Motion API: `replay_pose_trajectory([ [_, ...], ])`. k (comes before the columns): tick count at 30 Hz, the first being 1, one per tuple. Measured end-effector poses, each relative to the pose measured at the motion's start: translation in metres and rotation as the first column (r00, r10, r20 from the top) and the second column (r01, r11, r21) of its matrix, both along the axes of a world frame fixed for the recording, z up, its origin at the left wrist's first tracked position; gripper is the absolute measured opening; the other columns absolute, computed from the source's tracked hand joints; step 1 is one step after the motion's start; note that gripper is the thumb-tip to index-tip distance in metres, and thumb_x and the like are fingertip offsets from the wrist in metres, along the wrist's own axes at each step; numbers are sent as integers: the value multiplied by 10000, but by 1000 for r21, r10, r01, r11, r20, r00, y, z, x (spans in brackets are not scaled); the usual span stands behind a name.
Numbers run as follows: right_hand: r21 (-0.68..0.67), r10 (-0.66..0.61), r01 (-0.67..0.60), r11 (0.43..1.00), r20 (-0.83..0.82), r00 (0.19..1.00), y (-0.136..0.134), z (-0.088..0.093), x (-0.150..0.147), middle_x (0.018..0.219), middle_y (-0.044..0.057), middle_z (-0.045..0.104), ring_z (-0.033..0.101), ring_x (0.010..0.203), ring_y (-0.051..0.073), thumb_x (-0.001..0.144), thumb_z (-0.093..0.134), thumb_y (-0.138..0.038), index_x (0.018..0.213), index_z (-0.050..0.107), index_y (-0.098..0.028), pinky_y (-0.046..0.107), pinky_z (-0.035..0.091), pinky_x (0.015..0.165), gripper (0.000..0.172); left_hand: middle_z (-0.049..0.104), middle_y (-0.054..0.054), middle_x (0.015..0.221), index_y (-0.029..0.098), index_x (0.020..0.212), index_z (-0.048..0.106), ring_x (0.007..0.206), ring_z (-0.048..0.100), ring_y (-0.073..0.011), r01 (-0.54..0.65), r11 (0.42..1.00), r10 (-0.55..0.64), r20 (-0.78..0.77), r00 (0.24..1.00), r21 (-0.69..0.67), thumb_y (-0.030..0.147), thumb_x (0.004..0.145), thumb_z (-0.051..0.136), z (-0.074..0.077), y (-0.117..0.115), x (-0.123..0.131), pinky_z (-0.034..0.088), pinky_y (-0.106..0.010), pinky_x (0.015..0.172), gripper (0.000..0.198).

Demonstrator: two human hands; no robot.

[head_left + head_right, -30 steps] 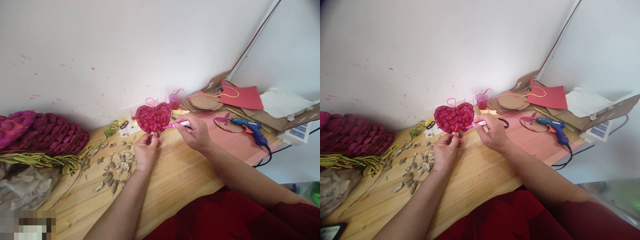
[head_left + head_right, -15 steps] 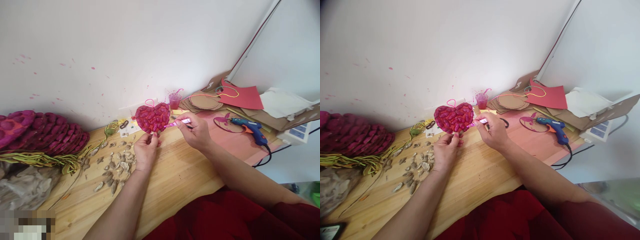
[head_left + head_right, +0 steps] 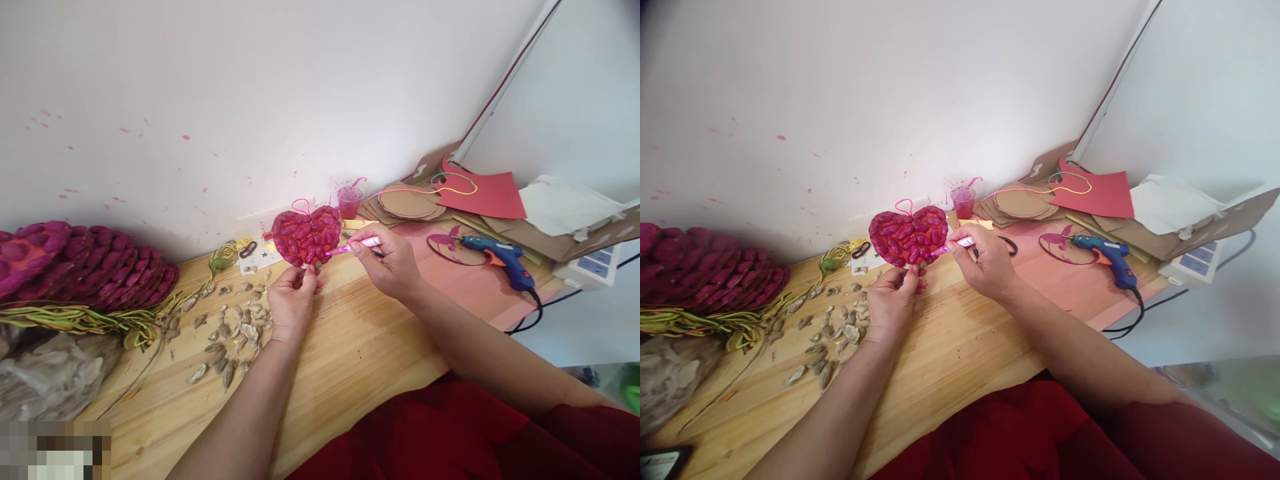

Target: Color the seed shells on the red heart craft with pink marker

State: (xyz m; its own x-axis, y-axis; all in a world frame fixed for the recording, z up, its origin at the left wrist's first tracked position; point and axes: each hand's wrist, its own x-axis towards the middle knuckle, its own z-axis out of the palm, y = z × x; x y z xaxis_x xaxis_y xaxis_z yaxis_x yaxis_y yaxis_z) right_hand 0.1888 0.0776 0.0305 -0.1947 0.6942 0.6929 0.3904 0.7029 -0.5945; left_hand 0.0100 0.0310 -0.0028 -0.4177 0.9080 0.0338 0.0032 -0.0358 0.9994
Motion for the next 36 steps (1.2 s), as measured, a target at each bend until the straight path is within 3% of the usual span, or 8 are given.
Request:
replay_pose_trajectory([
  [2,-17,24,-24,1000,22,999,-1,1,0,841,24,711,638,734,152,952,609,-278,921,634,-215,289,499,665,75,724,-51,665,157,715,727,522,618,-144,5,1000,-5,-5,1000,-5,457,717,722,1,0,0,507,-254,529,300],
  [8,-3,-71,71,997,29,997,1,1,0,854,44,700,639,773,174,956,596,-298,928,622,-214,303,502,668,92,740,-59,701,158,720,727,536,627,-147,11,1000,-11,4,1000,1,458,723,729,-1,1,0,519,-260,537,301],
  [16,-27,41,-40,999,31,999,-3,5,-2,857,29,709,636,752,156,925,614,-227,913,641,-209,291,491,681,34,740,-53,704,152,736,737,538,625,-144,8,1000,-8,27,1000,4,444,719,734,-3,1,-1,526,-259,541,292],
  [23,-103,75,-82,991,-77,994,1,3,-4,792,0,703,587,651,121,910,675,-298,891,666,-201,256,448,598,99,745,-55,713,149,746,744,541,625,-143,17,1000,-18,18,1000,8,444,727,735,-2,1,0,528,-260,547,295],
  [33,-20,-18,18,1000,-17,1000,2,0,-1,842,37,713,615,717,144,958,602,-282,924,652,-193,281,475,654,108,752,-62,736,146,733,739,544,627,-143,17,1000,-18,37,999,14,440,729,740,-3,1,0,527,-256,539,294],
  [36,-17,12,-12,1000,-10,1000,1,0,-1,866,38,724,627,734,149,963,599,-281,943,654,-200,291,485,679,100,749,-57,724,147,738,743,541,623,-141,16,1000,-16,39,999,14,434,728,737,-3,1,-1,526,-255,542,287],
])
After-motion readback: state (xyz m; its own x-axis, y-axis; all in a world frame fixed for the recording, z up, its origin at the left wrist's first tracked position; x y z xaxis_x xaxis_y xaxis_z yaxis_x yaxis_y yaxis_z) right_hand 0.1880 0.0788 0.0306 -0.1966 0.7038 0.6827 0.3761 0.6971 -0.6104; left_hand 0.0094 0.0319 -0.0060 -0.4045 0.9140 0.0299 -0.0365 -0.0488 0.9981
